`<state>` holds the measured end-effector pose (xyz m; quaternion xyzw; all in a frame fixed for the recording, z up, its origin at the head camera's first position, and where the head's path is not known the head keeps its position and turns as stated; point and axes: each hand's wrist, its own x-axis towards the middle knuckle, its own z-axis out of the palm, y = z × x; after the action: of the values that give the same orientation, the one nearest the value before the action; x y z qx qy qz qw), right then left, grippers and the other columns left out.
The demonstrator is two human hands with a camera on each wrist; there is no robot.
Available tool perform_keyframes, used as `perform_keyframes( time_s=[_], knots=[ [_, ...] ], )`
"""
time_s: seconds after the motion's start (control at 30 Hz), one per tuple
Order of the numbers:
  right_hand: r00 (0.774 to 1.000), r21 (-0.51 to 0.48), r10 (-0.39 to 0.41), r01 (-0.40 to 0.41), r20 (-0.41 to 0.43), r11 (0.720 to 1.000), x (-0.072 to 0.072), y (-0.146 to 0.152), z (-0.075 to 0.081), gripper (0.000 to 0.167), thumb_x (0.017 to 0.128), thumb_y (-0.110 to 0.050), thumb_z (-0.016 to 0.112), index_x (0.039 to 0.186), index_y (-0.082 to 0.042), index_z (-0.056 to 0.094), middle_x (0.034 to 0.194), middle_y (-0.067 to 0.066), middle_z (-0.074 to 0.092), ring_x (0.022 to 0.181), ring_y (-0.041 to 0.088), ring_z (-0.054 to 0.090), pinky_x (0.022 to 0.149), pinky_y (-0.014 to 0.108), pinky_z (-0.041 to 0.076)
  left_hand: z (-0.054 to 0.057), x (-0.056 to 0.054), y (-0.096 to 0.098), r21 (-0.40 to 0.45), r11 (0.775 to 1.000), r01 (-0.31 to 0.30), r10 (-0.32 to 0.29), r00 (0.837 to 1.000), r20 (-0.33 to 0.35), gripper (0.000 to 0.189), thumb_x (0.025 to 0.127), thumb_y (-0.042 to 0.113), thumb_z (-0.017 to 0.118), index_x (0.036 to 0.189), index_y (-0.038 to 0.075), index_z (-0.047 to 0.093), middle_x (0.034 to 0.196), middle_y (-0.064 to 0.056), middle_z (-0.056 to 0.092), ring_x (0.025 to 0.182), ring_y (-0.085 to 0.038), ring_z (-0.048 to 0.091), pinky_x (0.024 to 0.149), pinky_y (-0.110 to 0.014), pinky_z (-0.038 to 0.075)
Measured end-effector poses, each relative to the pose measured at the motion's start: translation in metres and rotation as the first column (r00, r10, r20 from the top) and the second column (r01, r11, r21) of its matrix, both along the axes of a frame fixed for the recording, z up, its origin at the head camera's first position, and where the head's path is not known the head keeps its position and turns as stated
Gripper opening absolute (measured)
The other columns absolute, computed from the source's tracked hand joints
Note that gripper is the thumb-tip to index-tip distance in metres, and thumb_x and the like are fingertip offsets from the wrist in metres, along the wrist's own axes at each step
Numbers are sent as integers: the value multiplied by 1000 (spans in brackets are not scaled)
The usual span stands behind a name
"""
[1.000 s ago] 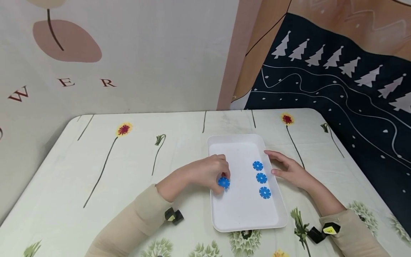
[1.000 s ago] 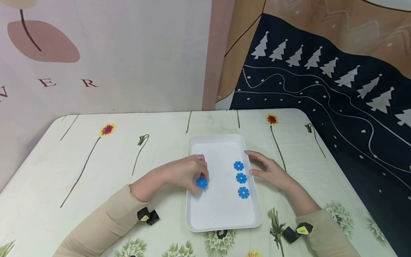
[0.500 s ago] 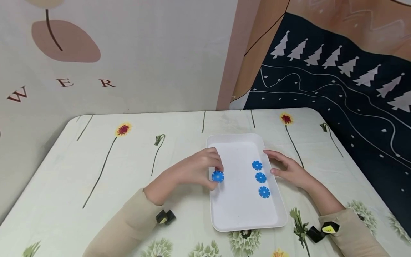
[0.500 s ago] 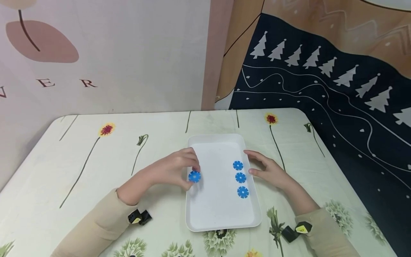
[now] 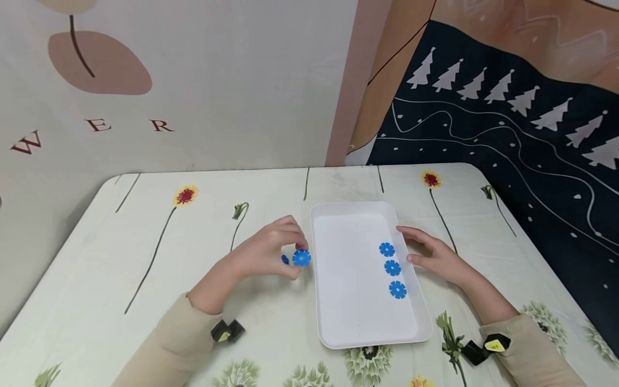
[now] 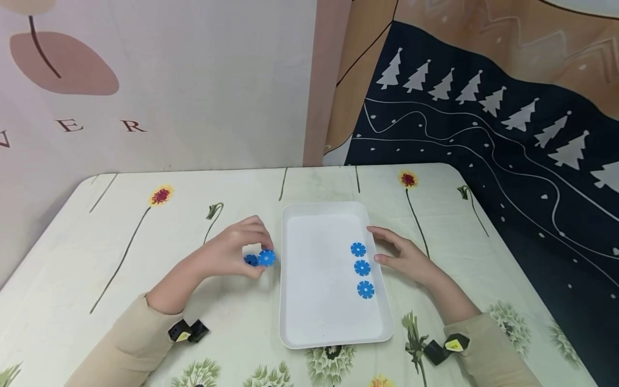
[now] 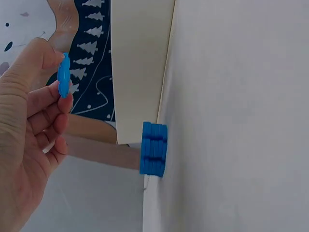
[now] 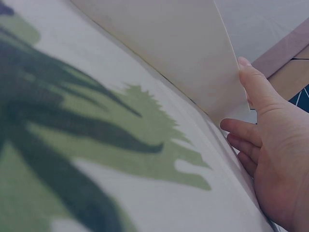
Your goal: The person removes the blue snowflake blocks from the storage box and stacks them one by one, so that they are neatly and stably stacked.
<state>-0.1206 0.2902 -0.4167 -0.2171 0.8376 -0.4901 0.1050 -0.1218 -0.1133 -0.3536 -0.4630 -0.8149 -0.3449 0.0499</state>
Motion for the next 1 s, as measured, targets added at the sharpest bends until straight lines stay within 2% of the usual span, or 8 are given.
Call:
perform_keyframes(
  time_s=[0.57,0.8,1.0],
  knots=[
    [1000,17,-12,11,17,1000,1,-1,1,60,91,-12,65,145,-6,39,149,18,32,134,43,30,96,9,27,-7,6,-33,-58,994,-89,89,996,6,18,67,13,78,83,12,70,86,10,60,89,-9,49,76,-26,48],
    [1000,15,-13,13,16,1000,1,-1,2,60,91,-12,65,145,-6,39,149,19,32,134,43,30,96,9,27,-12,6,-41,-116,989,-95,100,994,39,19,68,14,78,86,12,71,89,10,61,91,-10,49,78,-28,48],
    [1000,14,-11,11,18,1000,1,-1,1,60,91,-12,65,145,-6,39,149,19,32,134,43,30,96,9,27,-17,3,-44,-116,990,-83,88,995,39,19,68,13,76,87,11,72,89,9,61,92,-11,49,80,-28,48]
  ],
)
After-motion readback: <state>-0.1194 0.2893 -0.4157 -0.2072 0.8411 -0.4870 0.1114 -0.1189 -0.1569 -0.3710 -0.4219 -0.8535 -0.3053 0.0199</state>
